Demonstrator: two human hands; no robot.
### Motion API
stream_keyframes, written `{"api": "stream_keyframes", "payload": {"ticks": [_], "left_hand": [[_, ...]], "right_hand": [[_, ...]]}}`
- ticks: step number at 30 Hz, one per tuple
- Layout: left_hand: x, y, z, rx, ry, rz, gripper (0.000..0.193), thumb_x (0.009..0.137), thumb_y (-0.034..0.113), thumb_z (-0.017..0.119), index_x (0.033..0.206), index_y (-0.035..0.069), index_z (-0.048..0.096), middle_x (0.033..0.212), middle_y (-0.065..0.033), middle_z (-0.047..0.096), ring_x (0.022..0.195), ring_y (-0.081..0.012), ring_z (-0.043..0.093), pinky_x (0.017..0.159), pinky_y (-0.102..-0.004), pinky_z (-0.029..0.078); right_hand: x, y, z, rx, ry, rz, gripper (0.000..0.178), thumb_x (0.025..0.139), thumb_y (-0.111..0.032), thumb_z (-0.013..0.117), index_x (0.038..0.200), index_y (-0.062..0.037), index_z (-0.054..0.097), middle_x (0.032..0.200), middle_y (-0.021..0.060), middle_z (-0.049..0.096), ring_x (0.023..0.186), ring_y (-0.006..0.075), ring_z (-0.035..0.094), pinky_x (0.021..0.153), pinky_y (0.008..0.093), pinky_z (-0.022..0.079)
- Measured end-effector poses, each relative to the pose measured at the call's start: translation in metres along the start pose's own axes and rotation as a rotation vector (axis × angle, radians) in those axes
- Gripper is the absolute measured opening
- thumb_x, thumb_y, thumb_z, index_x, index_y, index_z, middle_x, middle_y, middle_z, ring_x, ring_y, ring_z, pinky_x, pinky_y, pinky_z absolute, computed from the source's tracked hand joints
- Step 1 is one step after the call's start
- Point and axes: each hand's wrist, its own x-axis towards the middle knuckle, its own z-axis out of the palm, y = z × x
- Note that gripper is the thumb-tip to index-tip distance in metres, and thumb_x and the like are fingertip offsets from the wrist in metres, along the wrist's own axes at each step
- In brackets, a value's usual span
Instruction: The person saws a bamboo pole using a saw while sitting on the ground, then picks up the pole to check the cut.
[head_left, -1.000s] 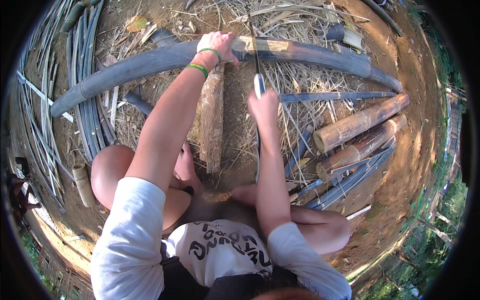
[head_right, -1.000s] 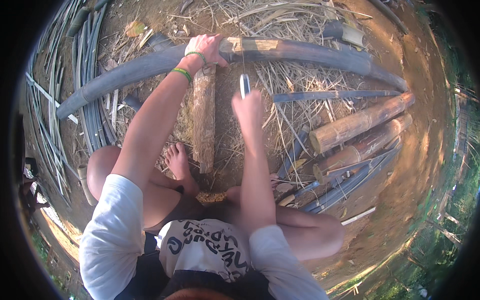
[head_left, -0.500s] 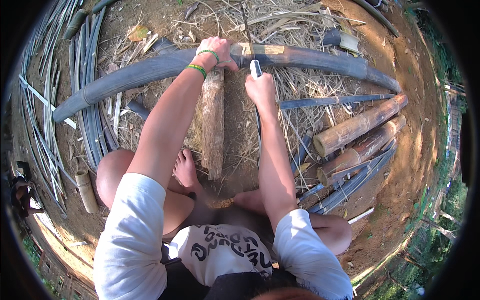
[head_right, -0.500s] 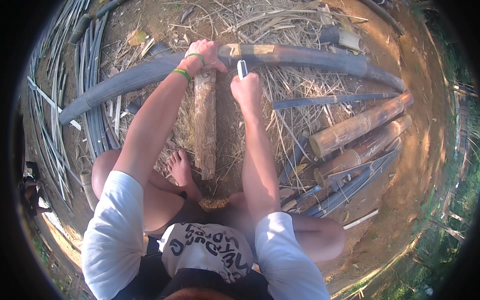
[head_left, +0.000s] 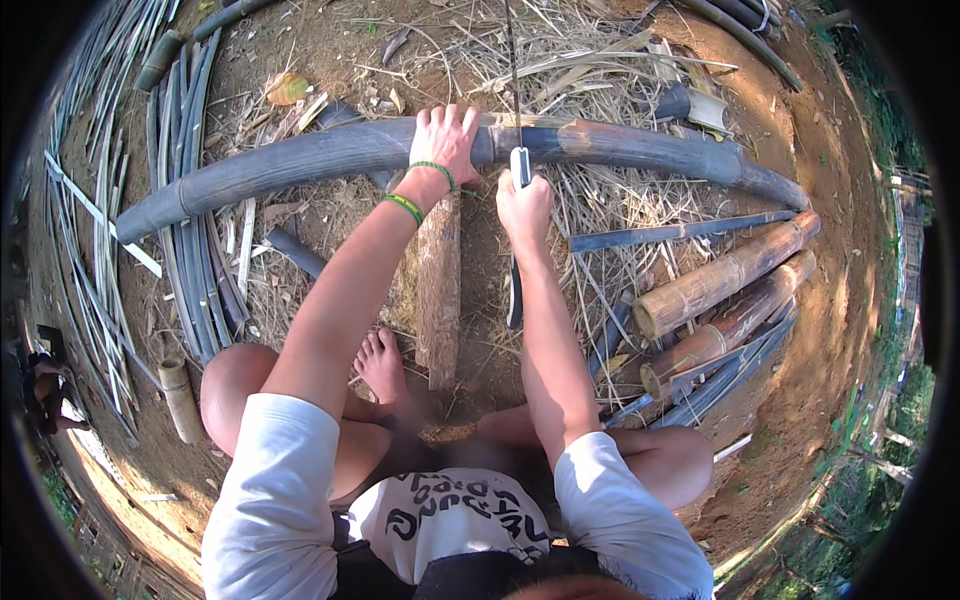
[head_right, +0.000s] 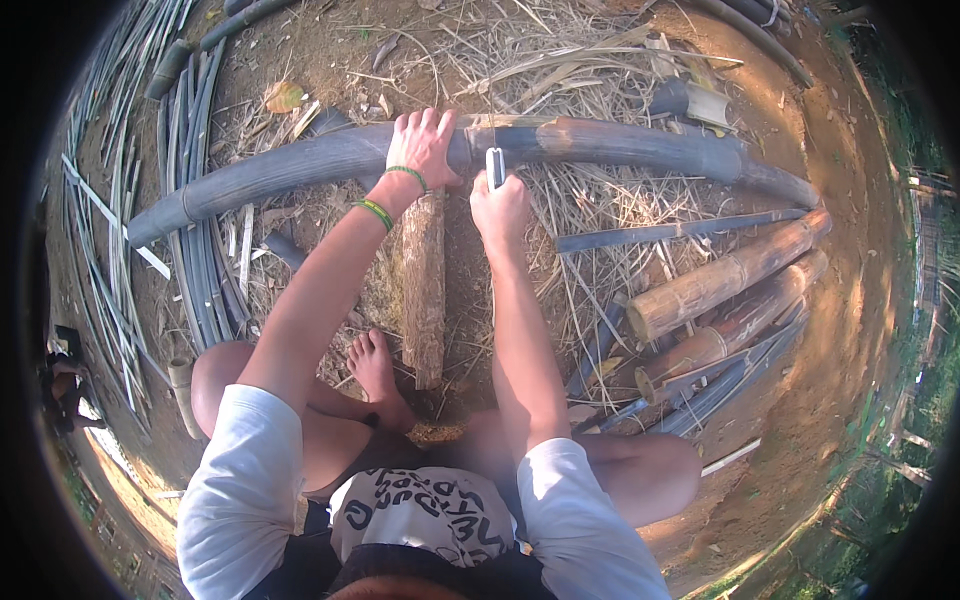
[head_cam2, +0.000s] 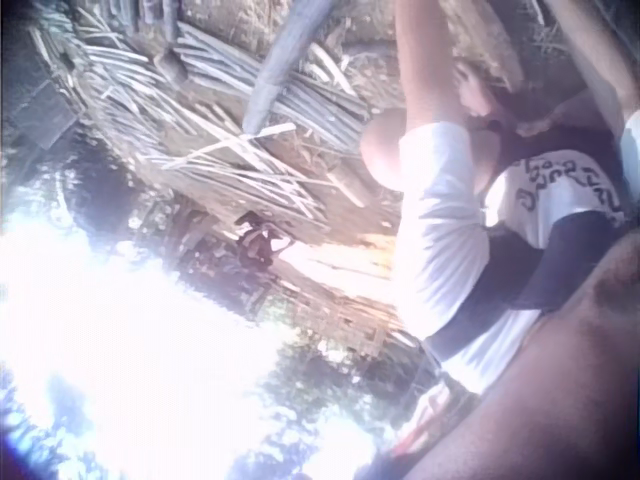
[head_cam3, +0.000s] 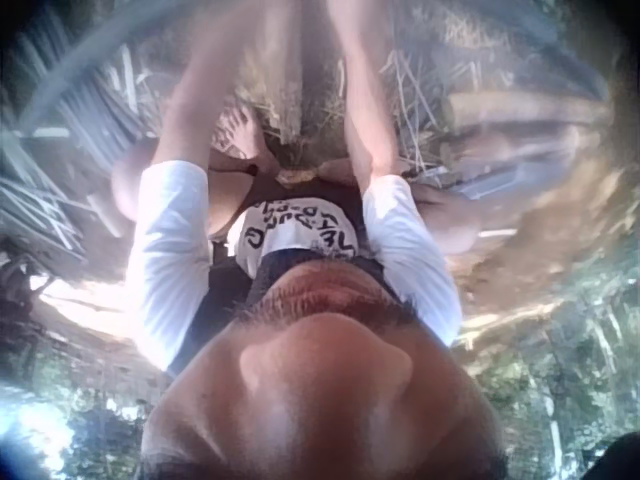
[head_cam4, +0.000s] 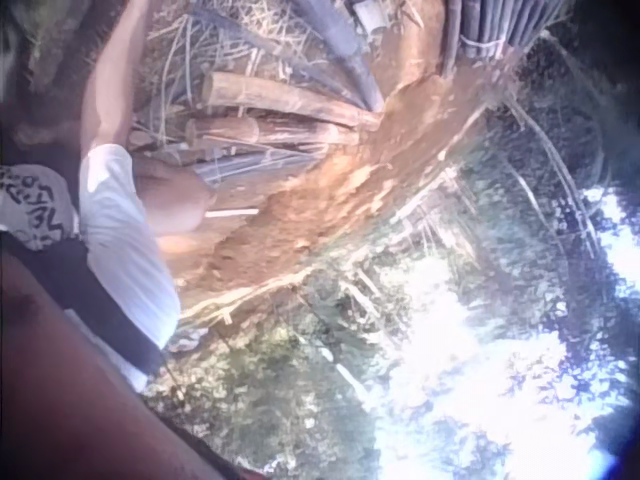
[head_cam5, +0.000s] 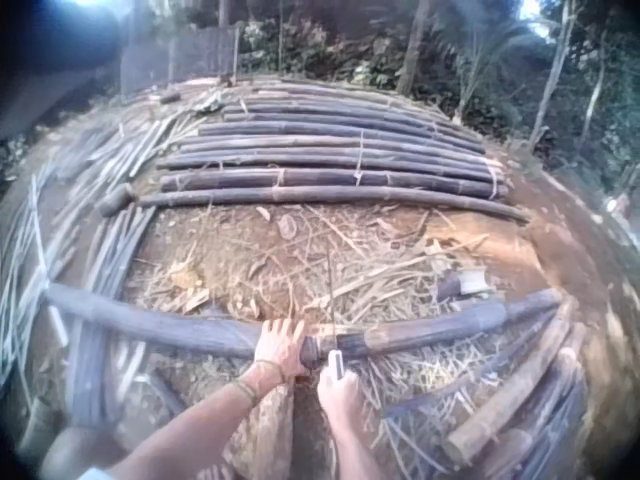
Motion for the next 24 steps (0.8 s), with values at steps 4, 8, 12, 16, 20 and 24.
{"api": "stream_keyframes", "payload": {"ticks": [4, 8, 12, 16, 20, 24], "left_hand": [[0.026, -0.011, -0.001, -0.08, -0.149, -0.009, 0.094, 0.059, 0.04, 0.093, 0.138, 0.013, 0.05, 0.129, -0.0114, 0.061, 0.126, -0.0311, 0.057, 0.107, -0.0496, 0.044], [0.011, -0.03, -0.002, -0.076, -0.026, 0.041, 0.087, 0.056, 0.036, 0.092, 0.131, 0.014, 0.054, 0.128, -0.0104, 0.063, 0.125, -0.0313, 0.059, 0.103, -0.0502, 0.046], [0.0, -0.027, -0.02, -0.075, -0.167, 0.027, 0.089, 0.057, 0.04, 0.091, 0.134, 0.015, 0.054, 0.128, -0.0099, 0.063, 0.127, -0.0323, 0.058, 0.104, -0.0516, 0.046], [-0.018, -0.015, -0.024, -0.124, -0.286, -0.001, 0.095, 0.058, 0.041, 0.09, 0.141, 0.011, 0.052, 0.143, -0.0122, 0.057, 0.137, -0.0318, 0.052, 0.111, -0.049, 0.044], [-0.023, -0.005, -0.028, -0.115, -0.271, -0.045, 0.093, 0.061, 0.046, 0.09, 0.139, 0.011, 0.052, 0.139, -0.0129, 0.06, 0.134, -0.0323, 0.055, 0.111, -0.0484, 0.045], [-0.024, -0.009, -0.023, -0.109, -0.232, -0.041, 0.086, 0.062, 0.05, 0.088, 0.131, 0.011, 0.054, 0.131, -0.0112, 0.062, 0.127, -0.0319, 0.06, 0.108, -0.0472, 0.047]], "right_hand": [[0.019, -0.012, -0.009, 0.09, -0.123, 0.051, 0.035, 0.088, -0.027, 0.075, 0.076, 0.0051, 0.069, 0.064, 0.0186, 0.066, 0.061, 0.0245, 0.068, 0.062, 0.0418, 0.051], [-0.013, -0.04, -0.063, 0.236, 0.004, -0.107, 0.032, 0.09, -0.025, 0.075, 0.076, 0.0035, 0.067, 0.059, 0.009, 0.059, 0.056, 0.0168, 0.055, 0.059, 0.0387, 0.047], [-0.056, -0.039, -0.099, 0.191, -0.009, 0.013, 0.027, 0.091, -0.018, 0.073, 0.078, 0.0036, 0.066, 0.062, 0.0148, 0.063, 0.055, 0.027, 0.062, 0.06, 0.0418, 0.048], [-0.095, -0.02, -0.092, 0.146, -0.088, 0.087, 0.032, 0.092, -0.024, 0.073, 0.075, 0.0027, 0.068, 0.061, 0.0126, 0.064, 0.056, 0.0211, 0.062, 0.059, 0.0403, 0.047], [-0.114, -0.006, -0.084, 0.094, -0.152, 0.118, 0.034, 0.092, -0.024, 0.071, 0.076, 0.006, 0.068, 0.061, 0.0212, 0.064, 0.056, 0.0367, 0.066, 0.06, 0.0451, 0.05], [-0.117, 0.0, -0.091, 0.069, -0.199, 0.163, 0.036, 0.091, -0.024, 0.071, 0.075, 0.0074, 0.067, 0.061, 0.0234, 0.064, 0.058, 0.0386, 0.068, 0.06, 0.0471, 0.05]]}}
